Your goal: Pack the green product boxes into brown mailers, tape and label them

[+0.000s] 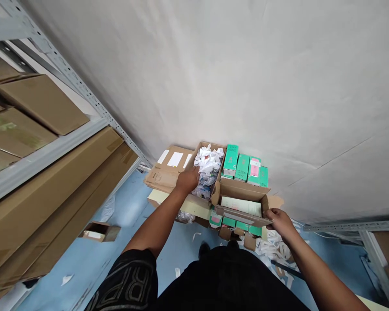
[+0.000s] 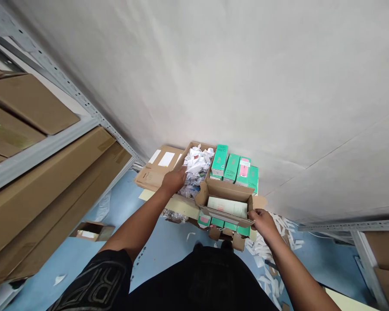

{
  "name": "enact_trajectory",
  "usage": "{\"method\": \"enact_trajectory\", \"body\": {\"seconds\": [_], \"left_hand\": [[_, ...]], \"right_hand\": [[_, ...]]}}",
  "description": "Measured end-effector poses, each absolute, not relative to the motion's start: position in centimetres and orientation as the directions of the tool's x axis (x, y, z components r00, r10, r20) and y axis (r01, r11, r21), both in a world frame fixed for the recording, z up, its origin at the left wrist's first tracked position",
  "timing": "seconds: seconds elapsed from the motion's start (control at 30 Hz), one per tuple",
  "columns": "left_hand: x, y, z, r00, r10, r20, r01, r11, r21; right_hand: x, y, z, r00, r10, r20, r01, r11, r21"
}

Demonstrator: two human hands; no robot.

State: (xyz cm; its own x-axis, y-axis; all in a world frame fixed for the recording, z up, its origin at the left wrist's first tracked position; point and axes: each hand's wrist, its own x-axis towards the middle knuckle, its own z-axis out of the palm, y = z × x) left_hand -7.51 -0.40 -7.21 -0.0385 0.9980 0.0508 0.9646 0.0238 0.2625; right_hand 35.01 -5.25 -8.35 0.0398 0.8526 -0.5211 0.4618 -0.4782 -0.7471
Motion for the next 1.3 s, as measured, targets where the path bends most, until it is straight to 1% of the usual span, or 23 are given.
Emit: {"method": "enact_trajectory", "body": {"seconds": [0.1,0.2,0.27,0.3,0.37,0.4,0.43,0.5,0.57,0.67,0.7,0.77,0.8,0.83,0.9,0.93,0.97,1.0,1.03,1.07,1.13,1.2,1.3], "left_hand": [[-8.2,-1.7,-5.5,-0.022,0.986,0.164,0.941,-0.035,0.335],[-8.3,-3.4,-3.0,0.026,0.952,0.306,0.878,-0.168,0.448],[-7.4,-4.5,-1.2,0.074,0.911,0.405,0.842,-0.275,0.464],[-6.7,-4.9,-0.4,0.144,0.888,0.436,0.83,-0.348,0.436],[-4.7,-5.4,0.7,0.401,0.811,0.425,0.77,-0.55,0.324],[-3.5,-5.4,1.0,0.532,0.757,0.38,0.721,-0.64,0.265],[-2.4,-5.3,1.1,0.623,0.709,0.331,0.679,-0.7,0.221],[-0.3,-4.8,0.7,0.717,0.658,0.231,0.633,-0.753,0.18],[1.0,-4.1,-0.1,0.72,0.681,0.13,0.655,-0.73,0.194],[1.5,-3.5,-1.1,0.663,0.748,0.03,0.709,-0.641,0.295],[1.3,-3.6,-1.2,0.649,0.76,0.032,0.706,-0.618,0.345],[0.7,-4.2,-1.1,0.601,0.792,0.103,0.686,-0.577,0.443],[0.3,-4.7,-1.1,0.539,0.826,0.165,0.683,-0.543,0.488],[0.0,-5.4,-1.2,0.438,0.868,0.233,0.688,-0.491,0.535],[-0.5,-6.9,-1.8,0.139,0.934,0.328,0.685,-0.33,0.65],[-0.6,-7.6,-2.3,-0.01,0.945,0.326,0.649,-0.242,0.721],[-0.6,-8.3,-3.0,-0.111,0.954,0.279,0.586,-0.164,0.793],[-0.6,-8.8,-3.8,-0.16,0.968,0.194,0.505,-0.089,0.859],[-0.4,-9.3,-4.5,-0.159,0.984,0.086,0.414,-0.012,0.91],[-0.2,-9.5,-5.0,-0.118,0.993,-0.021,0.331,0.059,0.942],[0.3,-9.7,-5.6,0.014,0.984,-0.175,0.234,0.167,0.958],[0.8,-9.4,-5.5,0.117,0.969,-0.216,0.244,0.183,0.952],[1.6,-8.6,-5.1,0.174,0.965,-0.197,0.327,0.132,0.936]], "right_hand": [[34.9,-5.6,-8.6,0.047,0.85,-0.525,0.441,-0.489,-0.753],[34.9,-5.9,-8.8,0.055,0.851,-0.523,0.443,-0.49,-0.751],[34.9,-6.0,-8.8,0.064,0.856,-0.514,0.454,-0.483,-0.749],[34.9,-6.0,-8.9,0.068,0.857,-0.511,0.458,-0.482,-0.747],[34.9,-6.0,-8.8,0.074,0.857,-0.51,0.466,-0.482,-0.742],[34.9,-5.9,-8.8,0.076,0.857,-0.509,0.472,-0.481,-0.739],[34.8,-5.9,-8.7,0.077,0.859,-0.507,0.48,-0.477,-0.736],[34.8,-5.8,-8.7,0.07,0.864,-0.498,0.496,-0.463,-0.734],[34.8,-5.7,-8.7,0.055,0.871,-0.489,0.515,-0.444,-0.734],[35.0,-5.5,-9.0,0.046,0.878,-0.476,0.572,-0.414,-0.708],[35.1,-5.4,-9.1,0.05,0.88,-0.473,0.593,-0.407,-0.695],[35.5,-5.3,-9.3,0.06,0.881,-0.47,0.608,-0.406,-0.683],[35.7,-5.3,-9.4,0.064,0.88,-0.471,0.597,-0.412,-0.688],[35.9,-5.3,-9.5,0.065,0.878,-0.475,0.575,-0.422,-0.701],[36.2,-5.5,-9.3,0.063,0.876,-0.478,0.513,-0.44,-0.737],[36.3,-5.6,-9.1,0.064,0.876,-0.478,0.482,-0.446,-0.754],[36.4,-5.7,-8.9,0.068,0.878,-0.474,0.458,-0.45,-0.767],[36.4,-6.0,-8.5,0.078,0.881,-0.467,0.443,-0.45,-0.776],[36.3,-6.2,-8.2,0.091,0.884,-0.459,0.435,-0.45,-0.78],[36.1,-6.6,-7.8,0.103,0.886,-0.452,0.431,-0.45,-0.782],[35.6,-7.4,-7.0,0.118,0.89,-0.44,0.424,-0.446,-0.788],[35.0,-8.4,-6.5,0.126,0.896,-0.425,0.423,-0.436,-0.794],[34.7,-10.1,-6.1,0.169,0.9,-0.403,0.433,-0.435,-0.789]]}}
